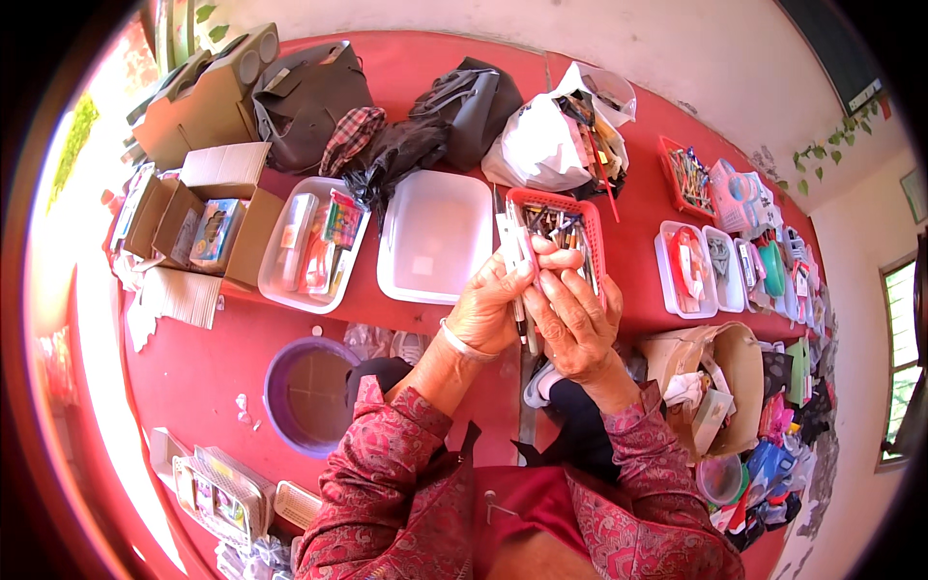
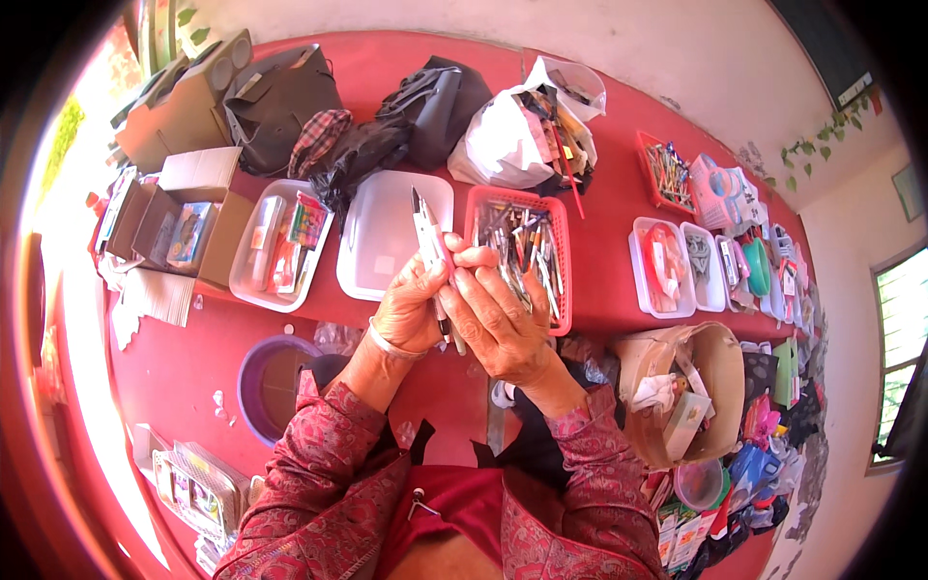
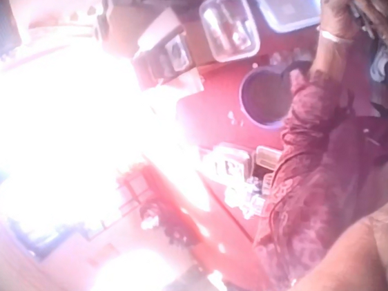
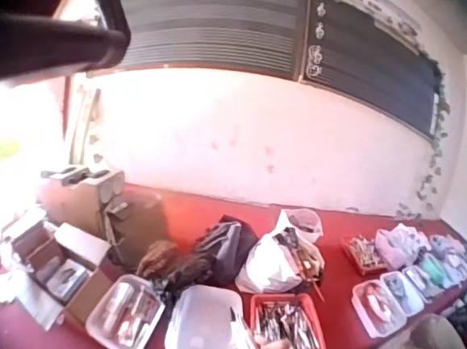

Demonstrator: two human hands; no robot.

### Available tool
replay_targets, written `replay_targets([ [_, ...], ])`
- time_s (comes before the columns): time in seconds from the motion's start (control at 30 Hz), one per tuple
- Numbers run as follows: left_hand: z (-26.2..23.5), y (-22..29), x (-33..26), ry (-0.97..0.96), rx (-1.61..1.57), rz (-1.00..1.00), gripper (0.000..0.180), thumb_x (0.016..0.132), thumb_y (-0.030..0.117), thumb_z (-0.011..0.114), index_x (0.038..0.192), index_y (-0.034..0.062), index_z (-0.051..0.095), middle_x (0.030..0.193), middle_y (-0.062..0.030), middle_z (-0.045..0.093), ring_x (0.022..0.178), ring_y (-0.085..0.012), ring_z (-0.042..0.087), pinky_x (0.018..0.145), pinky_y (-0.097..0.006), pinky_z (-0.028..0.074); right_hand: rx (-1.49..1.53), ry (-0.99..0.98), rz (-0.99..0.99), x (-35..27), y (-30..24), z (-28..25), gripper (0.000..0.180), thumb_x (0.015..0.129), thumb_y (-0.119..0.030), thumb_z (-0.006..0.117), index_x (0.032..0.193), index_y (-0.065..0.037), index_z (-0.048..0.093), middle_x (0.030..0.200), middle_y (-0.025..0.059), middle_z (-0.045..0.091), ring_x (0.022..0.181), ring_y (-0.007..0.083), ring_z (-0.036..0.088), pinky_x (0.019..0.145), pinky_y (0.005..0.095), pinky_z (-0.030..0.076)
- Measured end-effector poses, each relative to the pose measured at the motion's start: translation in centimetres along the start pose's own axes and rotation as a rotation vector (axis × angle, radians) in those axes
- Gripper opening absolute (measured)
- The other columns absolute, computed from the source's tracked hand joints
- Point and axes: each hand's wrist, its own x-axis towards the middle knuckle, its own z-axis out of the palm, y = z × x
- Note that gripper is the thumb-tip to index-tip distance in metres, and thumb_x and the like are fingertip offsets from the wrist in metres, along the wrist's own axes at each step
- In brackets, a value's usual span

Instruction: The person sits on the floor and sorts a large collection of pens and pencils from a red basket into a white plastic container. They handle the items one by one, occasionally using a plastic bag to transfer a batch of pens before continuing to sort the remaining items.

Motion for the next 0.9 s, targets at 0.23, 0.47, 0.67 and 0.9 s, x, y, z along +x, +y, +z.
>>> replay_targets([
  [0.23,-1.7,0.3,1.3,0.237,-0.232,0.123,0.024,0.080,0.005,0.051,0.103,-0.0012,0.045,0.104,-0.0192,0.054,0.104,-0.0331,0.049,0.090,-0.043,0.041,0.653,0.064,0.403,-0.5,0.9,-0.7,0.030,0.077,-0.007,0.040,0.102,0.002,0.055,0.109,0.0175,0.052,0.106,0.0319,0.046,0.091,0.0408,0.034],
  [0.47,-2.1,-0.8,1.7,0.257,-0.384,0.050,0.020,0.081,0.003,0.048,0.101,-0.0010,0.047,0.104,-0.0170,0.053,0.105,-0.0299,0.048,0.091,-0.041,0.040,0.778,0.089,0.323,0.2,0.0,1.2,0.041,0.085,-0.027,0.038,0.107,0.005,0.051,0.112,0.0189,0.050,0.108,0.0344,0.044,0.093,0.0418,0.030],
  [0.67,-1.6,-1.8,1.5,0.191,-0.544,-0.030,0.016,0.085,0.011,0.044,0.097,0.0023,0.050,0.097,-0.0142,0.057,0.099,-0.0289,0.052,0.088,-0.041,0.042,0.496,0.015,0.225,0.0,-0.8,2.0,0.032,0.085,-0.021,0.039,0.101,0.002,0.054,0.111,0.0154,0.051,0.106,0.0302,0.046,0.092,0.0439,0.029],
  [0.9,-0.1,-2.3,0.7,0.106,-0.646,-0.127,0.024,0.088,0.021,0.037,0.093,0.0026,0.052,0.096,-0.0147,0.057,0.099,-0.0296,0.052,0.091,-0.042,0.039,0.346,-0.096,0.203,0.2,-1.4,1.3,0.030,0.084,-0.021,0.039,0.097,0.000,0.056,0.109,0.0124,0.053,0.106,0.0277,0.047,0.092,0.0508,0.023],
])
